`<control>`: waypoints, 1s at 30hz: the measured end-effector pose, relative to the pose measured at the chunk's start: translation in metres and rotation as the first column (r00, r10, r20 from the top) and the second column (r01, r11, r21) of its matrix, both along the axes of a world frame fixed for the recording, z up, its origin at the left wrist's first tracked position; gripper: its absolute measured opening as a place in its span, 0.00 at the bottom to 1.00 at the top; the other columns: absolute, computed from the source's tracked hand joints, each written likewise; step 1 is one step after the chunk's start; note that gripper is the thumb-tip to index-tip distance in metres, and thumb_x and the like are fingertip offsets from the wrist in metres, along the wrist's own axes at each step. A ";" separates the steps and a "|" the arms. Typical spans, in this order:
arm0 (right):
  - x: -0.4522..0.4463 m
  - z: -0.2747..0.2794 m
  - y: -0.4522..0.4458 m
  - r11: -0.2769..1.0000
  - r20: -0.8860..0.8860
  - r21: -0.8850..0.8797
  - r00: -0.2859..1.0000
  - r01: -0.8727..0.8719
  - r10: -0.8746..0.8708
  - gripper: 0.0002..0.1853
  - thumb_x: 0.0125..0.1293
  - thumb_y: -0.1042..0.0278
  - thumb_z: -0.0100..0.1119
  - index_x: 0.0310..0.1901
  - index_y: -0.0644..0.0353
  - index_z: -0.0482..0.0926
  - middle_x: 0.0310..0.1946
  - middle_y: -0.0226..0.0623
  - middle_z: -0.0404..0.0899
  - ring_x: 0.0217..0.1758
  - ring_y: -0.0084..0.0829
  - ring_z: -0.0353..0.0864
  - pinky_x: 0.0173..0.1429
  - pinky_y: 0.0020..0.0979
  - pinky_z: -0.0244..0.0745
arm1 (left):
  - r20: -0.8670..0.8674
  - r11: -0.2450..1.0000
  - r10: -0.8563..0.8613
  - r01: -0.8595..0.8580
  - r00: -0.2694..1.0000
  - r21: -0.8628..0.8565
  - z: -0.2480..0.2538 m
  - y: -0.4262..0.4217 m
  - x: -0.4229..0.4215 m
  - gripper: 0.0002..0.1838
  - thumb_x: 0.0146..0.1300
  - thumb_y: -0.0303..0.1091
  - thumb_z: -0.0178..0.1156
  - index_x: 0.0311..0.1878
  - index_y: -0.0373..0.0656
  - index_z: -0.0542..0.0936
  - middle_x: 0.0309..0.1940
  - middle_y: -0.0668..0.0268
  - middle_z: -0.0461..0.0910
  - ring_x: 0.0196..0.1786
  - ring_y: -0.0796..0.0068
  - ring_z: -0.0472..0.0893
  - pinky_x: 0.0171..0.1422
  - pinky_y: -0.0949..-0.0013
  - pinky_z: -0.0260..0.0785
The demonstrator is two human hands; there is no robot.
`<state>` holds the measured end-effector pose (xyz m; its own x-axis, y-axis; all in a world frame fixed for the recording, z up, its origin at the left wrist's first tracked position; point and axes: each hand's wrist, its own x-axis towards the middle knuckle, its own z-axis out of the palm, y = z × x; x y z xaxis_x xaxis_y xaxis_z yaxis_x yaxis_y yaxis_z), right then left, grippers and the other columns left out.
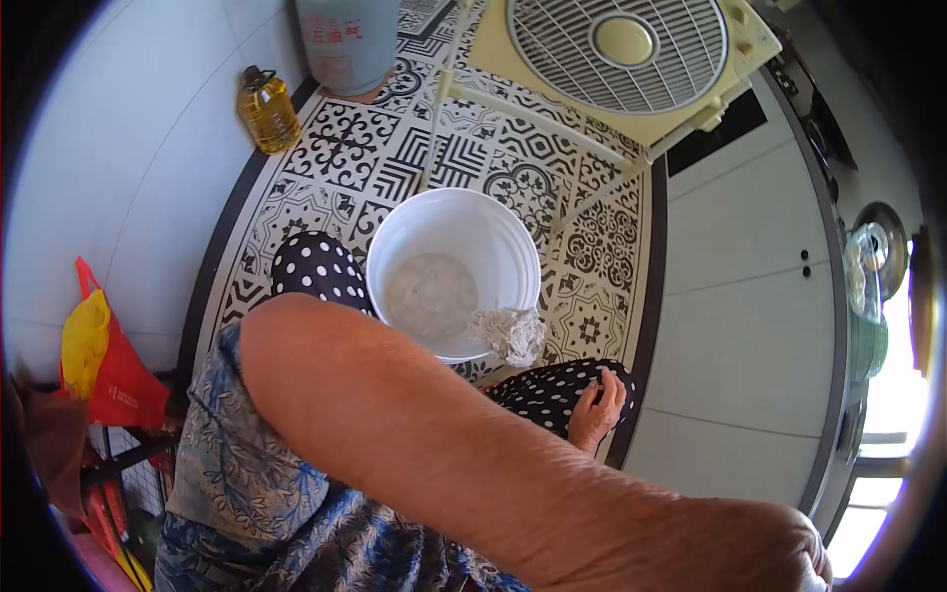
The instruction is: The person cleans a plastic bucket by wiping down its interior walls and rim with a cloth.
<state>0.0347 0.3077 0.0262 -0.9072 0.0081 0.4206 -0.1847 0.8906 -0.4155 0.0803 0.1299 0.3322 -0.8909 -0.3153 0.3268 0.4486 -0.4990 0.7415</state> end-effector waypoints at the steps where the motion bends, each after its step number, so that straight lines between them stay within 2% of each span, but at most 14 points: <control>1: 0.001 0.000 0.001 1.000 0.008 0.001 1.000 0.024 -0.024 0.15 0.61 0.75 0.55 0.51 0.60 0.76 0.48 0.46 0.74 0.54 0.47 0.73 0.59 0.42 0.68 | 0.000 1.000 0.018 -0.018 1.000 0.004 0.002 -0.002 0.001 0.16 0.68 0.37 0.48 0.53 0.39 0.62 0.51 0.55 0.67 0.56 0.60 0.68 0.66 0.60 0.57; 4: 0.001 0.000 -0.002 1.000 0.042 -0.024 0.999 0.019 -0.018 0.16 0.61 0.75 0.55 0.52 0.59 0.76 0.49 0.46 0.74 0.54 0.46 0.73 0.59 0.42 0.68 | 0.031 0.997 0.082 -0.082 0.996 -0.008 0.006 -0.010 0.003 0.14 0.68 0.37 0.49 0.51 0.40 0.63 0.49 0.56 0.67 0.54 0.62 0.69 0.65 0.61 0.58; 8: 0.005 -0.002 0.004 0.998 0.071 -0.018 0.995 0.067 -0.065 0.17 0.61 0.75 0.55 0.52 0.59 0.76 0.49 0.46 0.74 0.54 0.45 0.73 0.59 0.41 0.69 | 0.063 0.996 0.088 -0.087 0.994 -0.019 0.012 -0.014 0.007 0.12 0.68 0.37 0.50 0.48 0.41 0.64 0.47 0.58 0.68 0.52 0.65 0.70 0.64 0.62 0.60; 13: 0.005 0.000 0.003 0.999 0.014 0.001 0.999 0.034 -0.034 0.16 0.61 0.76 0.55 0.51 0.60 0.77 0.48 0.46 0.75 0.53 0.46 0.74 0.58 0.41 0.69 | 0.092 0.995 0.078 -0.072 0.993 -0.070 0.019 -0.052 -0.007 0.10 0.67 0.36 0.51 0.45 0.42 0.65 0.44 0.60 0.69 0.49 0.68 0.71 0.62 0.64 0.62; 16: 0.004 0.000 0.001 0.999 -0.048 0.018 0.998 0.051 -0.051 0.15 0.60 0.75 0.56 0.50 0.60 0.77 0.46 0.46 0.76 0.51 0.46 0.74 0.57 0.41 0.70 | 0.098 0.995 0.008 0.002 0.995 -0.104 0.023 -0.083 -0.016 0.09 0.67 0.36 0.52 0.43 0.43 0.66 0.42 0.62 0.69 0.48 0.70 0.71 0.61 0.64 0.63; 19: 0.006 0.001 0.004 1.000 -0.041 0.010 0.999 -0.014 0.014 0.15 0.60 0.75 0.57 0.49 0.60 0.77 0.46 0.46 0.77 0.50 0.46 0.75 0.55 0.40 0.70 | 0.105 0.987 -0.090 0.103 0.990 -0.122 0.028 -0.115 -0.036 0.07 0.66 0.35 0.52 0.41 0.44 0.67 0.41 0.63 0.70 0.46 0.71 0.72 0.60 0.65 0.64; 21: 0.005 0.004 0.000 1.000 -0.046 0.026 0.999 -0.009 0.010 0.15 0.60 0.75 0.57 0.49 0.60 0.77 0.45 0.45 0.77 0.49 0.46 0.76 0.55 0.40 0.70 | 0.117 0.978 -0.140 0.155 0.983 -0.140 0.026 -0.110 -0.012 0.07 0.66 0.35 0.53 0.40 0.45 0.67 0.39 0.64 0.70 0.45 0.72 0.72 0.59 0.66 0.65; 24: 0.007 0.009 -0.005 0.999 -0.021 0.023 0.999 0.042 -0.042 0.14 0.60 0.75 0.58 0.49 0.59 0.78 0.45 0.45 0.77 0.49 0.45 0.76 0.55 0.38 0.71 | 0.120 0.964 -0.202 0.219 0.972 -0.152 0.033 -0.109 -0.019 0.06 0.66 0.35 0.53 0.38 0.45 0.68 0.38 0.65 0.70 0.44 0.74 0.73 0.58 0.67 0.66; 26: 0.006 0.008 -0.005 0.999 -0.026 -0.030 0.999 0.034 -0.035 0.13 0.59 0.75 0.58 0.48 0.59 0.78 0.45 0.44 0.77 0.49 0.44 0.76 0.53 0.37 0.72 | 0.122 0.949 -0.262 0.279 0.957 -0.146 0.032 -0.113 -0.011 0.06 0.66 0.35 0.54 0.36 0.46 0.68 0.37 0.66 0.71 0.43 0.75 0.73 0.57 0.67 0.66; 30: 0.006 0.008 -0.005 0.999 -0.049 -0.030 0.999 0.015 -0.017 0.13 0.58 0.76 0.58 0.46 0.58 0.79 0.43 0.40 0.77 0.46 0.42 0.77 0.52 0.36 0.73 | 0.134 0.921 -0.337 0.356 0.932 -0.161 0.029 -0.119 0.017 0.06 0.65 0.34 0.55 0.34 0.47 0.69 0.34 0.68 0.71 0.41 0.78 0.74 0.56 0.69 0.68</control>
